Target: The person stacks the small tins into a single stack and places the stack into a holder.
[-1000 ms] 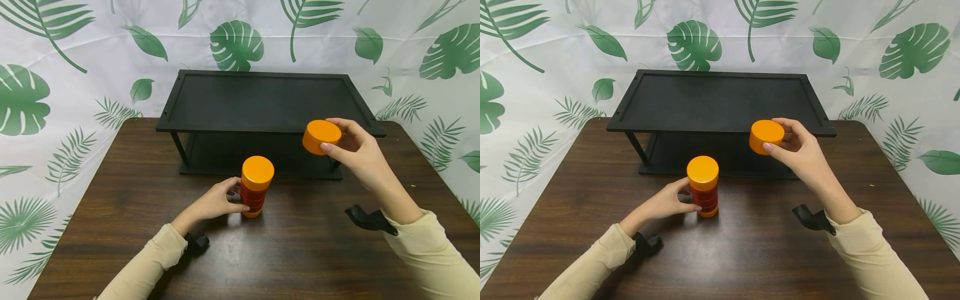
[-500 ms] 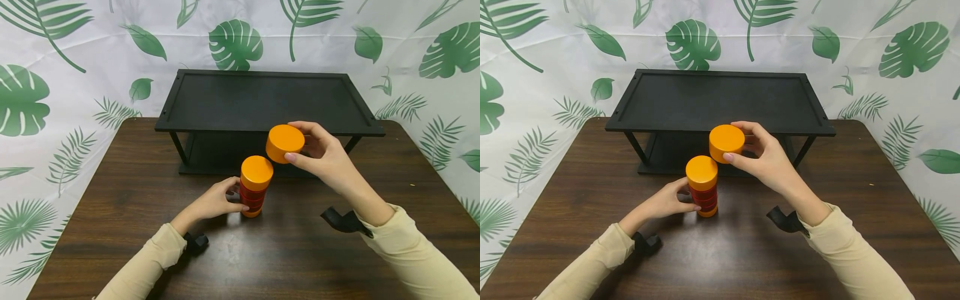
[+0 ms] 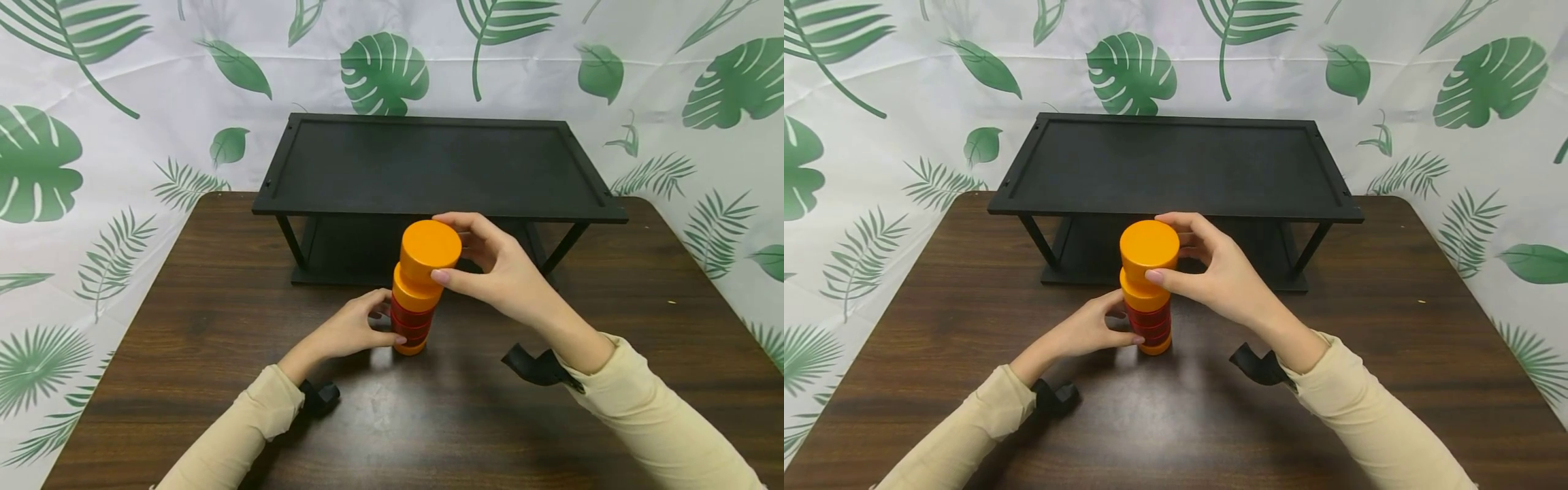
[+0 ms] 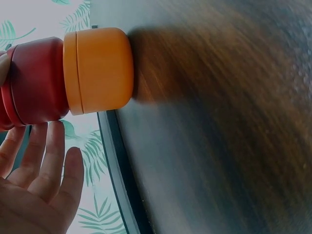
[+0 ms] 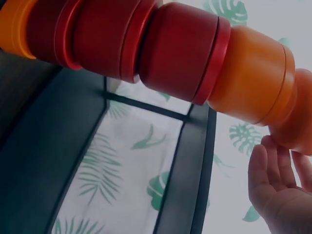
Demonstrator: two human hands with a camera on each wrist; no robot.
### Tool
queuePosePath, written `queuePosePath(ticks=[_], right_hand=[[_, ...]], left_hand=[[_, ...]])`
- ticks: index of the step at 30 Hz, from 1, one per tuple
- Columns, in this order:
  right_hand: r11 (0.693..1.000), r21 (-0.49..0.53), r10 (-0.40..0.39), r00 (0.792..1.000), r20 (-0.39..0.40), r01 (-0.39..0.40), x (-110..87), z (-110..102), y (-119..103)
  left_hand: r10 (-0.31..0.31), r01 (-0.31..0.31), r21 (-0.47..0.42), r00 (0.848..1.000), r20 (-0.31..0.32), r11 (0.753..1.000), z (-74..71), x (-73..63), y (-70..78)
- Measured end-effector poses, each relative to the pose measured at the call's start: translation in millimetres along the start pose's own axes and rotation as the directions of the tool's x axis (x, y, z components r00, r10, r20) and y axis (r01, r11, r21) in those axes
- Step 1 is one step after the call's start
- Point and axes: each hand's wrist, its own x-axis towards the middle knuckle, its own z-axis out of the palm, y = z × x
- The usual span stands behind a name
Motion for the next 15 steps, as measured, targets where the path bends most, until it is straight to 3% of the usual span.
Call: queuePosePath(ticks=[15], right_hand=[[1.0, -0.008, 0.012, 0.999, 0.039, -0.012, 0.4, 8.0, 7.7]], left_hand=[[0.009, -0.009, -0.004, 1.0, 0.001, 1.0, 0.2, -0.1, -0.9]])
